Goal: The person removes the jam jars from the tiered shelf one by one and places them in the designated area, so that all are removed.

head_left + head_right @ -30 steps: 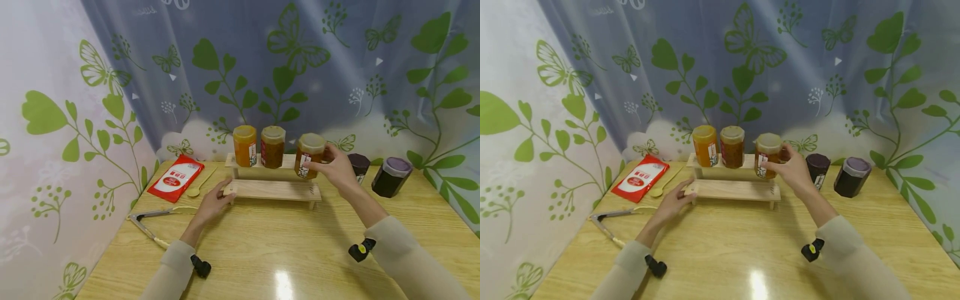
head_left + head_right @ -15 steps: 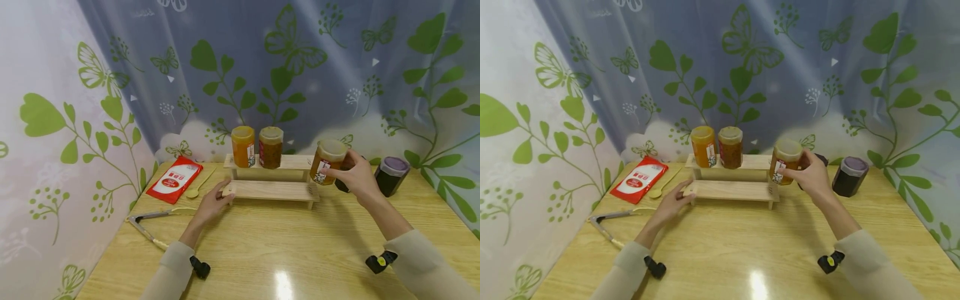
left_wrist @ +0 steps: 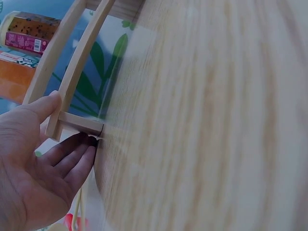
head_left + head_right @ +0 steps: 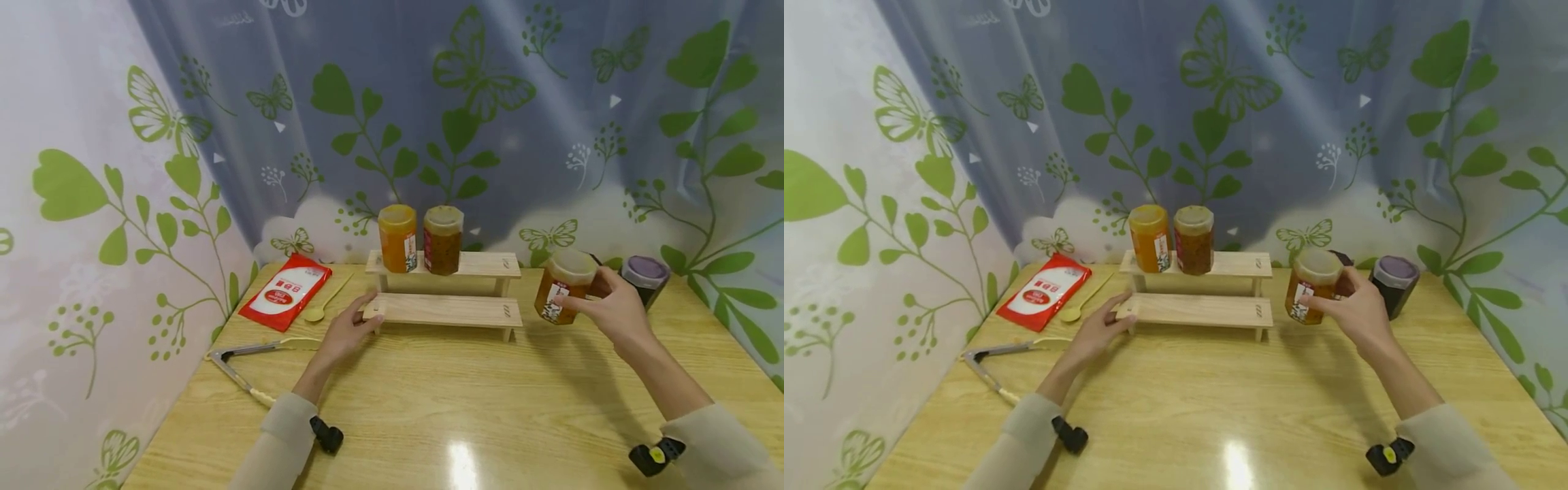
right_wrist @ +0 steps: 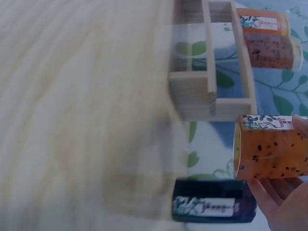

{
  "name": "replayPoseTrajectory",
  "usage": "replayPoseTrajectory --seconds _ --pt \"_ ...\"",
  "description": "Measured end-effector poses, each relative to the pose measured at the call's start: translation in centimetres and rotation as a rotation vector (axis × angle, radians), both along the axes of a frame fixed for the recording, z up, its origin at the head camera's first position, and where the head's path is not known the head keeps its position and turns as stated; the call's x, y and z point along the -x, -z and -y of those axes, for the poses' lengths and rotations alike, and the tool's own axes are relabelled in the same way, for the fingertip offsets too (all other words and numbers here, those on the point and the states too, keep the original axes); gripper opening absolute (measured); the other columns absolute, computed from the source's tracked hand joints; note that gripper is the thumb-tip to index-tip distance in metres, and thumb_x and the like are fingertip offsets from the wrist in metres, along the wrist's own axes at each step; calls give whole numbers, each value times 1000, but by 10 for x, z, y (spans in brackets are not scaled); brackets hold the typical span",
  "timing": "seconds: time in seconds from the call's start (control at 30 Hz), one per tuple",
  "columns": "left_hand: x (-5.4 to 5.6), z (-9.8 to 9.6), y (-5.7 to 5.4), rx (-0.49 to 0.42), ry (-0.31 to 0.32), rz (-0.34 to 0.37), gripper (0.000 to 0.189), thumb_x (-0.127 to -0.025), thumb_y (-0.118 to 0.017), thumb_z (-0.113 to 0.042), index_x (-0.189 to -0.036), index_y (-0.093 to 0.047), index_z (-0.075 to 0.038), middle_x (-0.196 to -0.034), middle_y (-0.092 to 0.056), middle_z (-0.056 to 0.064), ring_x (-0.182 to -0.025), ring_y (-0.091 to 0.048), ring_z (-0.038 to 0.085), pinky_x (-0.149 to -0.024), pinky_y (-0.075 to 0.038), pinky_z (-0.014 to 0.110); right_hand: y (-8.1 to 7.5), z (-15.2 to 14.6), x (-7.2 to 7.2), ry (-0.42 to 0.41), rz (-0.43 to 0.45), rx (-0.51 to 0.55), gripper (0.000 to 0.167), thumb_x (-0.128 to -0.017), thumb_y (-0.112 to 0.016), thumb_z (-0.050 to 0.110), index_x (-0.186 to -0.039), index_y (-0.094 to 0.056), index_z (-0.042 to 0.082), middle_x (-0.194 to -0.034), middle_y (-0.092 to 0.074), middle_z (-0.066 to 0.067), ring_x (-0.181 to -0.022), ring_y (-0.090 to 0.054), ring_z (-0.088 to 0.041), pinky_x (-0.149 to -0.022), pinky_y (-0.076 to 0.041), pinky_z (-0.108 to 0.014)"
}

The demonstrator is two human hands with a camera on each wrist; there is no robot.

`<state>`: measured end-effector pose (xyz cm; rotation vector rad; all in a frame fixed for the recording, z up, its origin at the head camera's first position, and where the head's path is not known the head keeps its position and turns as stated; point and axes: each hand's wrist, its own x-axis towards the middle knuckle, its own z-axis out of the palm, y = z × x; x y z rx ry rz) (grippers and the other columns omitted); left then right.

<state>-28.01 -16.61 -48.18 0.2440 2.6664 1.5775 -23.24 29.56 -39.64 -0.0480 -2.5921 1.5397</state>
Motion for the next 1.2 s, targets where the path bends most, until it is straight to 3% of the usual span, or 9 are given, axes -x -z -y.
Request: replayPoseTrajectory --seconds 0.2,0.4,0.5,0.67,0.83,0.9,1.0,1.07,1.2 --pt "0 -1 -1 8 1 6 62 -101 -70 -41 -158 -46 -35 -120 -75 11 -93 -62 17 -85 -48 37 13 -16 -6 14 12 -45 93 -88 -83 47 -158 -38 7 -134 -57 -2 -120 -52 -17 -96 -47 -52" --pt "-1 -1 -3 11 -2 10 62 -101 -70 -41 -158 -47 -35 -132 -70 13 -101 -63 18 -92 -50 41 24 -27 -10 -2 27 -62 88 -89 -83 43 -154 -39 2 -133 -57 -2 -109 -48 4 -98 -46 -52" --pt "-1 -1 -3 12 0 15 62 -101 -70 -41 -158 -46 -36 -138 -66 14 -108 -65 20 -95 -50 44 29 -31 -12 -3 46 -82 91 -90 -83 43 -156 -37 1 -139 -56 -12 -109 -50 1 -96 -46 -50" --pt "-1 -1 -3 11 -2 19 62 -101 -69 -43 -157 -46 -37 -148 -58 15 -124 -62 28 -101 -49 51 37 -33 -13 -8 75 -84 96 -91 -82 43 -159 -32 -3 -148 -49 -25 -122 -52 -23 -98 -45 -52" --pt "-1 -1 -2 16 -1 16 62 -101 -69 -43 -157 -46 -38 -151 -55 16 -131 -58 32 -104 -46 54 43 -35 -14 -2 71 -94 92 -91 -82 40 -157 -35 -3 -149 -49 -26 -110 -50 -2 -88 -47 -27" --pt "-1 -1 -2 19 -3 16 61 -101 -69 -43 -157 -46 -39 -147 -59 16 -129 -59 29 -104 -46 53 45 -37 -14 2 65 -85 91 -92 -82 39 -157 -34 -4 -149 -49 -28 -113 -53 -8 -93 -48 -31" --pt "-1 -1 -2 20 -4 12 61 -101 -69 -43 -157 -46 -39 -143 -63 16 -125 -61 27 -101 -46 50 49 -40 -14 10 63 -87 91 -92 -81 39 -156 -34 -6 -149 -48 -30 -122 -53 -27 -97 -47 -43" --pt "-1 -1 -2 22 -5 10 61 -101 -69 -43 -157 -46 -39 -142 -63 16 -124 -61 25 -100 -46 49 51 -44 -14 20 61 -93 91 -92 -81 40 -156 -34 -6 -148 -49 -30 -124 -51 -32 -97 -47 -43" --pt "0 -1 -3 20 -3 13 61 -101 -69 -43 -157 -46 -39 -146 -60 17 -128 -60 28 -102 -47 50 56 -52 -13 42 62 -116 91 -92 -82 41 -154 -36 -6 -147 -50 -30 -112 -51 -9 -84 -44 -22"
